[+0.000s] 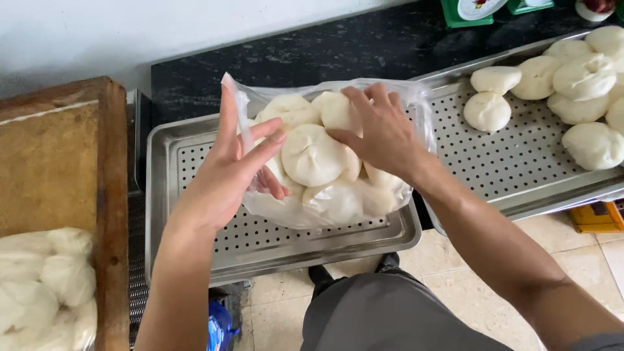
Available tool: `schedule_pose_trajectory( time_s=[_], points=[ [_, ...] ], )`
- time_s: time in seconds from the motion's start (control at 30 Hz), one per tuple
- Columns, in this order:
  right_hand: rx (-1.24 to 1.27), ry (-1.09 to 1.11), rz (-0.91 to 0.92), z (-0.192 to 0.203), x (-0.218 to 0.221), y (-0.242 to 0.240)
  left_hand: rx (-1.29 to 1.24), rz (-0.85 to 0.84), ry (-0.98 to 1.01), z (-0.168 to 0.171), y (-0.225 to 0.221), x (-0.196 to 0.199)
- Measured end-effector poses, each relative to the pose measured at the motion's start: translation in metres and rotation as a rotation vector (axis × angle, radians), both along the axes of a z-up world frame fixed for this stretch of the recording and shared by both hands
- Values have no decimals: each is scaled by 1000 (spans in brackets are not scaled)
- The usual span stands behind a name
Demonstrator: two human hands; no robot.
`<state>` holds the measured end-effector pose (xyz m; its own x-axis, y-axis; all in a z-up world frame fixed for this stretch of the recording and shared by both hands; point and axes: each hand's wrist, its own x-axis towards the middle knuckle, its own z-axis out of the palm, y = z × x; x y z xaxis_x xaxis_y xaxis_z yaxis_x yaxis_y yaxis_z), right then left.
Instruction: The person organizes steamed buns on metal trays and then transfers them into a large clear plastic bag by hand.
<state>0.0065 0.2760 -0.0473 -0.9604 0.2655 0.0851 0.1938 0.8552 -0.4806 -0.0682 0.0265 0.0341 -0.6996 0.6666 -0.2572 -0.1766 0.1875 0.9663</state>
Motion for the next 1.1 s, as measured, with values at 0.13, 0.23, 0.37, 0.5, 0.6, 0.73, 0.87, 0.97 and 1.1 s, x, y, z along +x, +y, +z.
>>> schedule_pose_trajectory(
  time_s=[0.13, 0.23, 0.37, 0.5, 0.6, 0.73, 0.87, 0.97, 1.1],
  points=[
    [97, 8, 140, -9, 8, 32, 61, 3, 14, -10, -18, -4],
    [0, 229, 315, 17, 19, 8, -30, 25, 34, -6, -14, -1],
    [244, 305, 483, 11, 11, -40, 16, -16, 17, -7, -13, 0],
    [231, 106, 349, 8, 3, -54, 46, -19, 11, -6, -15, -2],
    [295, 127, 345, -9, -2, -56, 24, 8, 0, -9, -15, 1],
    [-35, 284, 519, 19, 21, -32, 16, 57, 12, 2, -15, 5],
    [134, 410, 140, 54, 66, 21, 62, 113, 77, -17, -33, 6],
    [245, 338, -84, 53, 78, 53, 178, 287, 161, -31, -44, 5],
    [-253, -155, -141, 42, 66, 62, -143, 311, -31, -14, -43, 10]
  ],
)
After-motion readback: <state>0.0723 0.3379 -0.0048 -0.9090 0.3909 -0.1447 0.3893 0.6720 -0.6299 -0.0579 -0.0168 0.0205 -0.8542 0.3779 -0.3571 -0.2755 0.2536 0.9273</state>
